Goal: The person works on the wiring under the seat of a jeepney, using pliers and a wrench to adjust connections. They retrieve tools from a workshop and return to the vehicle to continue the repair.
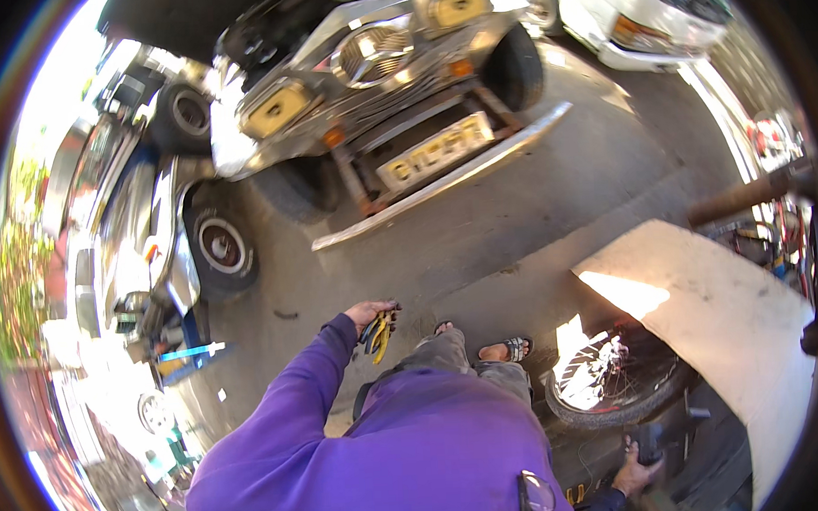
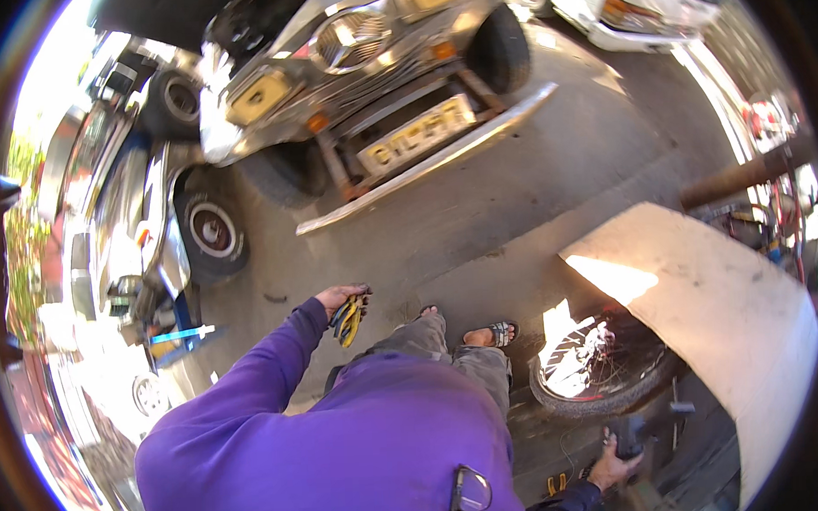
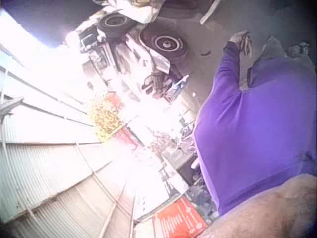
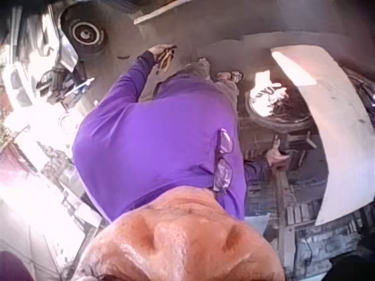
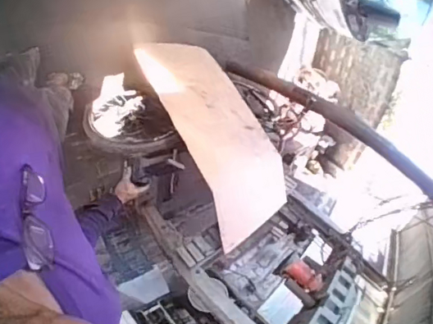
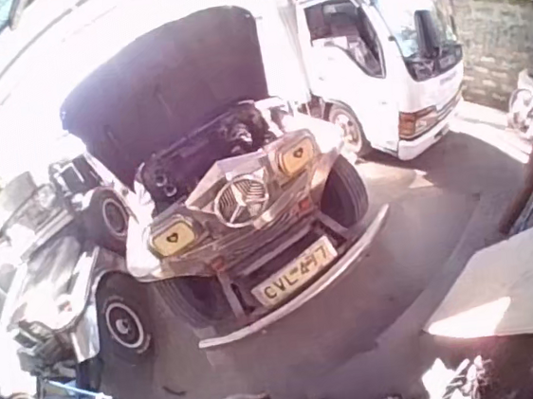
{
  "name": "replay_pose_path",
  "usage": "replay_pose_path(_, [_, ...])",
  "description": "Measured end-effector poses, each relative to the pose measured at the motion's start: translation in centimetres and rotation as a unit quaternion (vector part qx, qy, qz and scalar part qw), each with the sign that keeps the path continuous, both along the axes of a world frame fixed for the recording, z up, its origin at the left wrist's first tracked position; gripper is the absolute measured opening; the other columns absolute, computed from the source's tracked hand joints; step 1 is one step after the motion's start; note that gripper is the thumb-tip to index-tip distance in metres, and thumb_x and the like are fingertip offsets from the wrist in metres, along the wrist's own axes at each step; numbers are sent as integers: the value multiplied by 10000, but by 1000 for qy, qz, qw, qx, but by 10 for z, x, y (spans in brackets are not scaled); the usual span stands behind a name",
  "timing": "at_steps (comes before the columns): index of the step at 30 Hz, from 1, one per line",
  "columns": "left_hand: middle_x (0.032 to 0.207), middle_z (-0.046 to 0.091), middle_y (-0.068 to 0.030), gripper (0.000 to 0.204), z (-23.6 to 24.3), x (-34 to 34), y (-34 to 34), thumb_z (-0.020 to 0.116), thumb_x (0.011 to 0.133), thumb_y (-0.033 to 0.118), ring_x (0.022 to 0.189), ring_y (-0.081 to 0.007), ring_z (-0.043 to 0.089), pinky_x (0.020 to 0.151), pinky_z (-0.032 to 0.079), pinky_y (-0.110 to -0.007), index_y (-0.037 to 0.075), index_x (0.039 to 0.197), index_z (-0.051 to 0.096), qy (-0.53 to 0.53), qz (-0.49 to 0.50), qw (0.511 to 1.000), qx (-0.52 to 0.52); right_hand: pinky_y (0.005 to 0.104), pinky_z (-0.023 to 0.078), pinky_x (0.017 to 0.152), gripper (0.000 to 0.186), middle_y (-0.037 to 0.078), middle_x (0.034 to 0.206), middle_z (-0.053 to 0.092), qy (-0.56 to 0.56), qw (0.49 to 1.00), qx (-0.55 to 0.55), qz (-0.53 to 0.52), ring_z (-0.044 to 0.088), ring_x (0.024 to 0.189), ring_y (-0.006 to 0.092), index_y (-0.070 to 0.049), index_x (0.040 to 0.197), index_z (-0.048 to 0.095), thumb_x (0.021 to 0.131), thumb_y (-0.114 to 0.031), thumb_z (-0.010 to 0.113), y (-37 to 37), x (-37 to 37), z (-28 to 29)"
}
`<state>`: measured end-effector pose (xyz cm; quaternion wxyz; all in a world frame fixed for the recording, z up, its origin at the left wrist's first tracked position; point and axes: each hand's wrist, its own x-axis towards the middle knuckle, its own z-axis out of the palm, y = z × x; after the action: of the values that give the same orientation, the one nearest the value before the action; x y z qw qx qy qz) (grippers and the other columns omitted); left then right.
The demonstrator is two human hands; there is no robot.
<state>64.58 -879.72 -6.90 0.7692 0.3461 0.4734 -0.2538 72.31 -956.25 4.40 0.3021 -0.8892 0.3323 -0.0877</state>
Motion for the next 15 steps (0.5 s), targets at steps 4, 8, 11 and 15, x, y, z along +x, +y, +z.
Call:
replay_pose_path(4, [838, 656, -40, 212, -23, -74, 40, 638, 1020, 272, 731, -229, 677, 674, 606, -410, 91, 1114, 698, 19, 11, 999, 48, 429, 506, 1030, 804, 183, 1360, 536, 17, 959, 186, 211, 563, 1239, 297, 13, 1421, 465, 750, -118, 889, 155, 57, -11])
replay_pose_path(8, [848, 671, -50, 204, -12, -162, 63, 653, 1004, 255, 708, -224, 671, 653, 596, -411, 88, 1098, 722, 33, 127, 985, 111, 459, 425, 1094, 870, 193, 1289, 551, 69, 859, -35, 506, 537, 1230, 385, 3, 1381, 489, 635, -146, 911, 298, 103, -31])
replay_pose_path(11, [850, 689, -50, 217, 3, -238, 62, 668, 993, 259, 697, -211, 665, 651, 585, -390, 71, 1084, 724, 61, 228, 966, 102, 478, 442, 1063, 833, 204, 1225, 564, 76, 768, -149, 618, 542, 1188, 397, 9, 1319, 528, 624, -229, 920, 400, 117, -63])
replay_pose_path(15, [841, 701, -67, 231, -4, -346, 34, 657, 998, 267, 713, -211, 680, 663, 565, -354, 53, 1063, 712, 43, 357, 916, 179, 471, 443, 1069, 849, 195, 1269, 563, 180, 621, -174, 743, 523, 1239, 389, -3, 1345, 523, 661, -341, 896, 539, 125, -92])
